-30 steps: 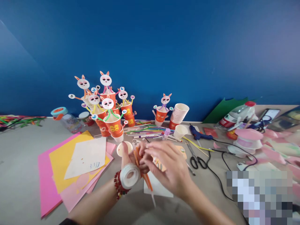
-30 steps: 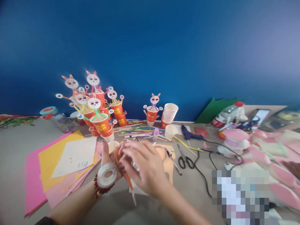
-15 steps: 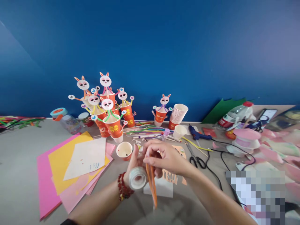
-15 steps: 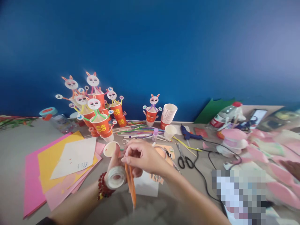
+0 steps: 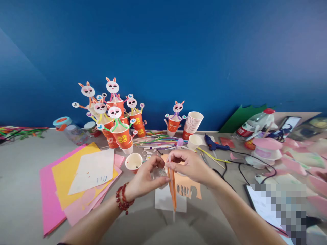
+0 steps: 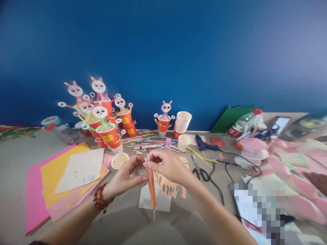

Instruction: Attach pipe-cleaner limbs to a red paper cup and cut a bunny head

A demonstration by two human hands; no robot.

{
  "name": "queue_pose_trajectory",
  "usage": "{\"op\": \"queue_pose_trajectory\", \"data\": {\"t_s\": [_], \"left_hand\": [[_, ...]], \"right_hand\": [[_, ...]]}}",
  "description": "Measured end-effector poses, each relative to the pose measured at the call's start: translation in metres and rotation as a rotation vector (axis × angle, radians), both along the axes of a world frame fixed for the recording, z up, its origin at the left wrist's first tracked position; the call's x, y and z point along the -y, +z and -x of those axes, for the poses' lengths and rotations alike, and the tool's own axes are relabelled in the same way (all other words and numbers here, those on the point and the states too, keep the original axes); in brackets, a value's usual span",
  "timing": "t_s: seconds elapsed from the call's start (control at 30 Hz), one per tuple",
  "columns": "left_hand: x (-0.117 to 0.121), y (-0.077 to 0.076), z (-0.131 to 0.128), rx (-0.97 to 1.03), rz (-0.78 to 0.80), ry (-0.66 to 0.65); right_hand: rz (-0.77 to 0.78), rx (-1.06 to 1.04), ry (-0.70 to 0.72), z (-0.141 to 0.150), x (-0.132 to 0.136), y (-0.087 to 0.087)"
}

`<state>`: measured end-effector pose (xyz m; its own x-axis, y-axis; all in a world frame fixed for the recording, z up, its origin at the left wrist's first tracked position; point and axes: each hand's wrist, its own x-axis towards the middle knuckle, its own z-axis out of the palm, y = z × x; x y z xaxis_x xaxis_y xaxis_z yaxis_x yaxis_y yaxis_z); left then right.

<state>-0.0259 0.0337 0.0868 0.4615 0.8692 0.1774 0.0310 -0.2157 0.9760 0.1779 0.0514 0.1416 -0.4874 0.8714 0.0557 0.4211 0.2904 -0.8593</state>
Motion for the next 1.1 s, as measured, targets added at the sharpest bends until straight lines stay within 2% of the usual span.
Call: {"op": "queue_pose_trajectory", "data": {"t_s": [0.1, 0.27, 0.5, 0.77, 1.1], "left_hand": [[0.002, 0.004, 0.0, -0.004, 0.053, -0.026], [0.005, 0.002, -0.001, 0.229, 0.388, -0.228], [0.006, -0.002, -0.001, 0.434, 0.712, -0.217], [0.005, -0.009, 0.009, 0.511, 0.876, -0.269], [0.01, -0.001, 0.008, 0.457, 0.961, -0.211]], "right_hand": [[-0.007, 0.039, -0.009, 0.0, 0.001, -0.002], [-0.011, 0.057, 0.015, 0.001, 0.004, -0.003], [-0.08, 0.061, 0.015, -0.002, 0.006, -0.009], [-0.12, 0.15, 0.034, -0.004, 0.007, -0.008], [-0.19, 0.151, -0.016, 0.003, 0.007, -0.026]]}}
